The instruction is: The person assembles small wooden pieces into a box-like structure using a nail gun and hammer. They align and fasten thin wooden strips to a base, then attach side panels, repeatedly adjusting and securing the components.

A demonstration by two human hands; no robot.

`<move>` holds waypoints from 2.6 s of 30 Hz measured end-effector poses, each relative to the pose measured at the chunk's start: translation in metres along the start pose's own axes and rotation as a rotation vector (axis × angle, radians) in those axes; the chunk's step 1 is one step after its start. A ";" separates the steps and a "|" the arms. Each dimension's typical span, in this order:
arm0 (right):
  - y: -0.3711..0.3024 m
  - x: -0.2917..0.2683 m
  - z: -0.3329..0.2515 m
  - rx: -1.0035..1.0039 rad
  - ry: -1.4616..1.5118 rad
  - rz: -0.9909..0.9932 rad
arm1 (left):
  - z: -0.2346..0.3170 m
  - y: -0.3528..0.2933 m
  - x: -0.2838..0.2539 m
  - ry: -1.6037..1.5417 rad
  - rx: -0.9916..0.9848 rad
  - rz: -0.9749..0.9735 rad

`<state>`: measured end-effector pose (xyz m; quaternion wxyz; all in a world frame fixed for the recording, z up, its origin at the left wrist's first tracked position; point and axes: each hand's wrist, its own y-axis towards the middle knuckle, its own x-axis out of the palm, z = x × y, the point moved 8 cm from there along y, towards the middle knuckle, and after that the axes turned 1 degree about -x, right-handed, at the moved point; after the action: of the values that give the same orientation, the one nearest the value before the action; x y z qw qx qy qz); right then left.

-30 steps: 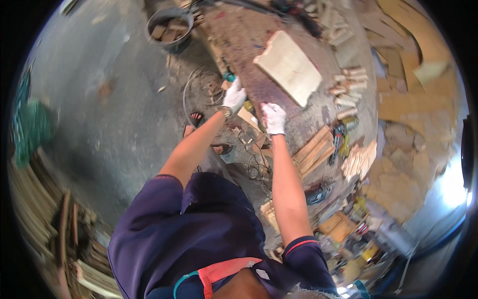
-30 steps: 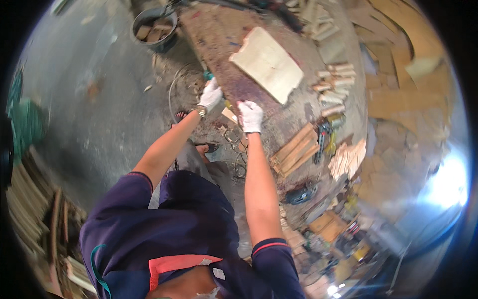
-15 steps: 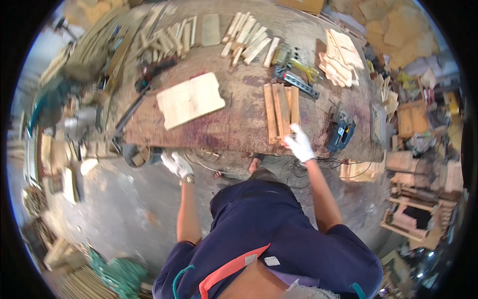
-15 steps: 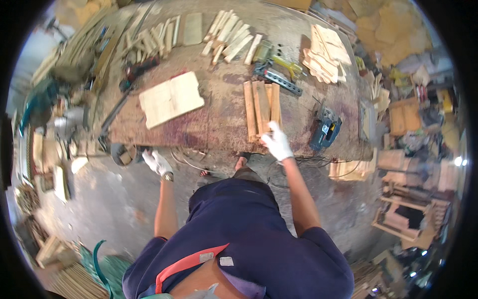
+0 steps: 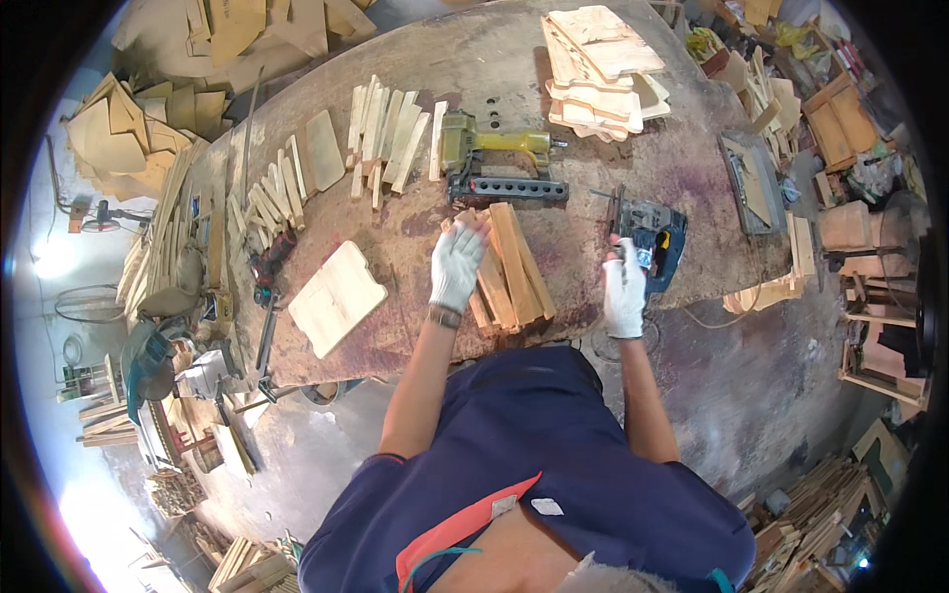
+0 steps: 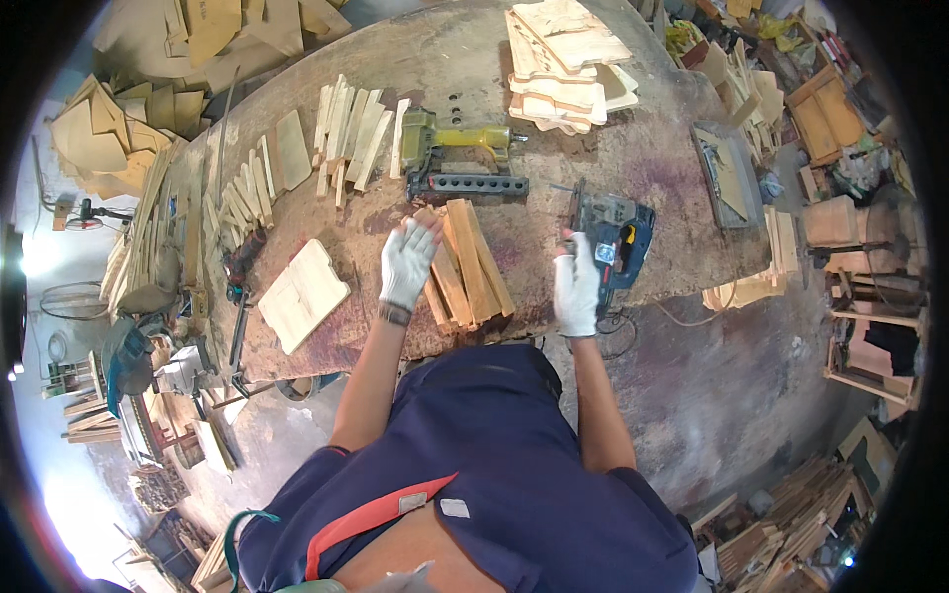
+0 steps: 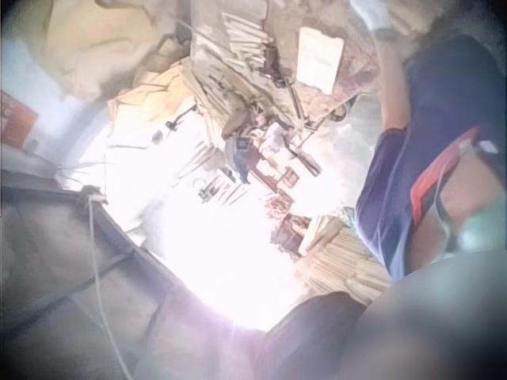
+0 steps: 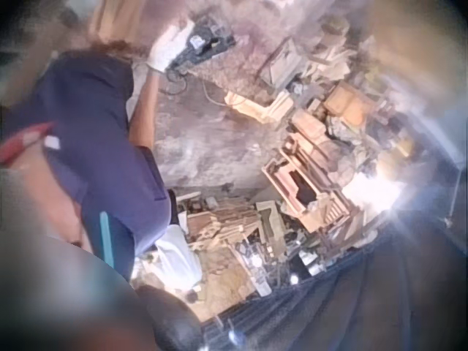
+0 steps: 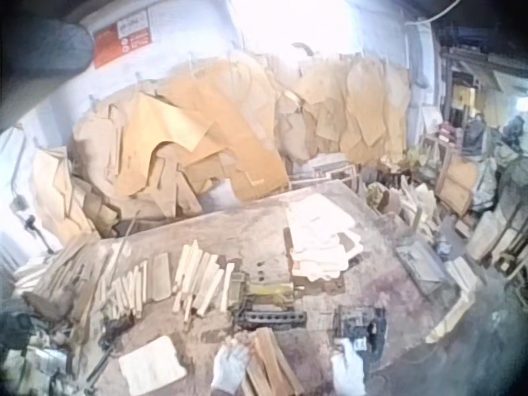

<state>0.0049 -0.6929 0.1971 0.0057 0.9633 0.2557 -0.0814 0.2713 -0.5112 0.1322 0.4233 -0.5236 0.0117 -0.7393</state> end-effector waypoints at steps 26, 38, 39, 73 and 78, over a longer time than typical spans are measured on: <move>0.030 0.052 0.028 0.233 -0.090 -0.163 | 0.042 0.151 0.061 0.045 -0.060 0.173; -0.091 0.133 -0.092 -0.134 -0.146 -0.202 | 0.215 -0.104 0.108 -0.023 0.450 -0.253; -0.101 0.144 -0.107 -0.144 -0.158 -0.246 | 0.234 -0.124 0.114 0.064 0.527 -0.269; -0.240 0.381 -0.229 -0.021 0.253 -0.727 | 0.328 -0.291 -0.002 0.487 0.666 -0.086; -0.212 0.330 -0.119 0.125 -0.010 -0.508 | 0.220 -0.189 -0.051 0.461 0.158 -0.099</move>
<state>0.2013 -0.3402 0.2687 -0.0732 0.8662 0.4840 -0.1005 0.3329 -0.2639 0.2793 0.4126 -0.3064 0.0244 -0.8575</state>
